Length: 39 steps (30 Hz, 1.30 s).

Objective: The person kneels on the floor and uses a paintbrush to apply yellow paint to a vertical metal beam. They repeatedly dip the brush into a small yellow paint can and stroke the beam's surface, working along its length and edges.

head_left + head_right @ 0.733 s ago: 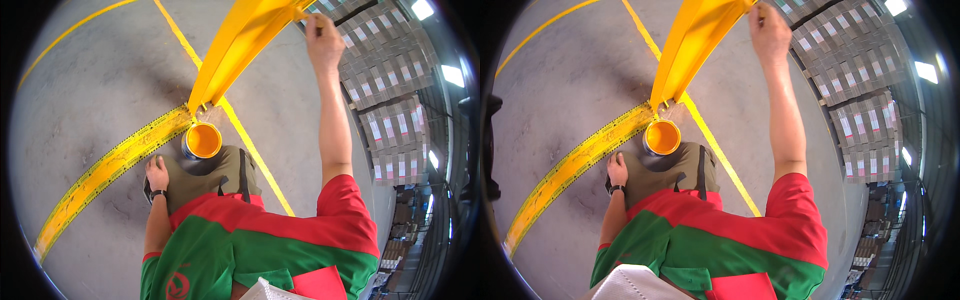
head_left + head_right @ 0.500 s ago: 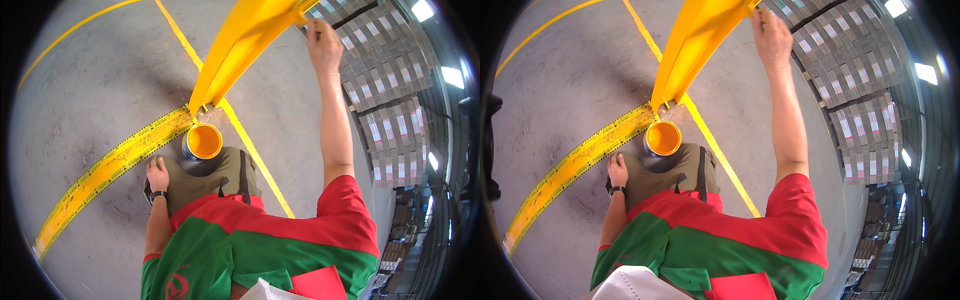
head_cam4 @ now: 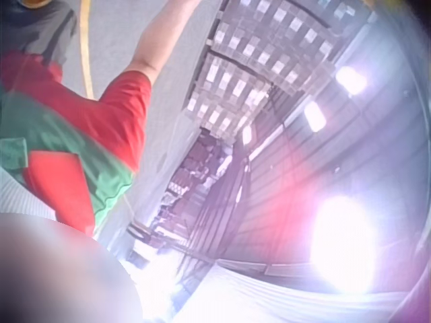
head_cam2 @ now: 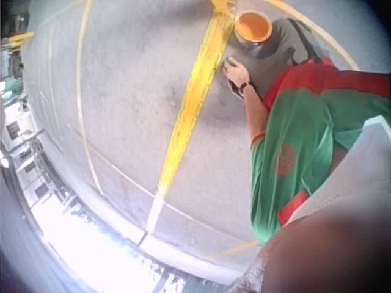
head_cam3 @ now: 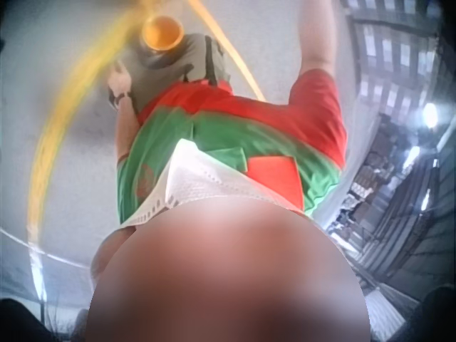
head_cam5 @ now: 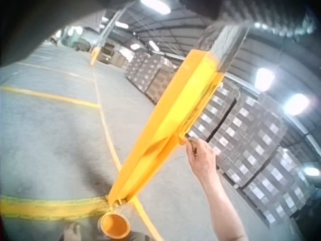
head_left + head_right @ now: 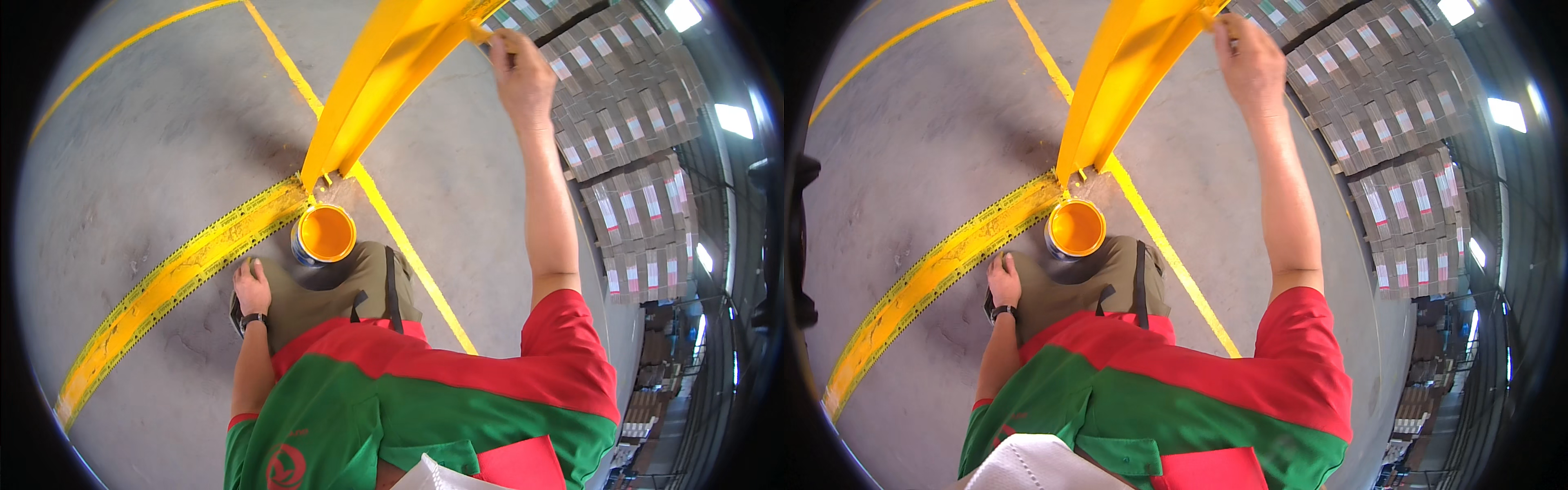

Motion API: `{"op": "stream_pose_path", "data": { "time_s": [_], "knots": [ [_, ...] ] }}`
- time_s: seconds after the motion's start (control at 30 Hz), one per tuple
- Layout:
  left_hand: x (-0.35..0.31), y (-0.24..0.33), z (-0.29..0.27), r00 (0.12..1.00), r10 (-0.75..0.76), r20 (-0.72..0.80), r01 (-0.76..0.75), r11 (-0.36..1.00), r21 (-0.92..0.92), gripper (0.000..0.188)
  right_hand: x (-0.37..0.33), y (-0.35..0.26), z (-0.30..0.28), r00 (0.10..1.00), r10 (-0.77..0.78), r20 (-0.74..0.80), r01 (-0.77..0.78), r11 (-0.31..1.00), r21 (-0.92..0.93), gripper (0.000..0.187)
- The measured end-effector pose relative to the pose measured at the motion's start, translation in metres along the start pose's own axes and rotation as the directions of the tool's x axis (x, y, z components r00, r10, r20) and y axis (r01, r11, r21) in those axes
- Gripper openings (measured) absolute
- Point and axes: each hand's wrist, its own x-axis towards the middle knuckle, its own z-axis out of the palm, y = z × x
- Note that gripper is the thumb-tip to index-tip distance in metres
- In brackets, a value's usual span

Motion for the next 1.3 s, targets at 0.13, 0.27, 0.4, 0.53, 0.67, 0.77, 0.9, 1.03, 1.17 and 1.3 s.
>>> {"op": "stream_pose_path", "data": {
  "time_s": [0.13, 0.27, 0.4, 0.53, 0.67, 0.77, 0.9, 1.03, 1.17, 1.3],
  "knots": [
    [0.0, 0.002, -0.003, 0.999, -0.042, 0.017, 0.042, 0.999, 0.005, 0.043, 0.015, -0.002, -0.001, 0.959, -0.092, 0.268, 0.129, 0.984, -0.125, 0.015],
    [-0.001, 0.004, -0.004, 0.999, -0.044, 0.007, 0.044, 0.999, -0.013, 0.043, 0.037, 0.004, -0.014, 0.987, 0.033, -0.159, -0.04, 0.998, -0.041, 0.014],
    [0.0, 0.004, -0.003, 1.0, -0.029, 0.007, 0.029, 1.0, -0.004, 0.043, 0.051, 0.001, -0.014, 0.998, -0.05, 0.025, 0.051, 0.998, -0.028, 0.016],
    [-0.001, 0.0, -0.003, 1.0, -0.027, 0.0, 0.027, 1.0, 0.001, 0.043, 0.064, 0.0, -0.016, 0.987, -0.141, 0.081, 0.155, 0.967, -0.201, 0.017],
    [-0.001, -0.001, 0.0, 1.0, -0.027, -0.011, 0.027, 1.0, -0.015, 0.042, 0.075, 0.01, -0.028, 0.993, -0.093, -0.077, 0.084, 0.989, -0.119, 0.019],
    [0.0, -0.001, 0.001, 0.999, -0.043, -0.001, 0.043, 0.999, -0.002, 0.042, 0.077, 0.011, -0.025, 0.994, -0.076, 0.077, 0.074, 0.997, 0.032, 0.017],
    [-0.002, -0.002, 0.0, 0.999, -0.028, -0.02, 0.028, 1.0, -0.008, 0.041, 0.096, 0.012, -0.029, 0.999, 0.016, -0.042, -0.018, 0.998, -0.056, 0.015],
    [-0.002, -0.002, 0.002, 0.999, -0.011, -0.038, 0.011, 1.0, -0.006, 0.041, 0.132, 0.027, -0.053, 0.957, -0.113, -0.269, 0.091, 0.991, -0.093, 0.019],
    [-0.001, -0.002, 0.003, 0.999, -0.038, -0.025, 0.039, 0.999, 0.023, 0.041, 0.14, 0.039, -0.057, 0.893, -0.436, -0.111, 0.385, 0.869, -0.311, 0.023],
    [-0.001, -0.001, 0.0, 0.999, -0.041, -0.004, 0.041, 0.999, -0.003, 0.041, 0.099, 0.033, -0.034, 0.797, -0.567, 0.206, 0.598, 0.699, -0.391, 0.031]
  ]
}}
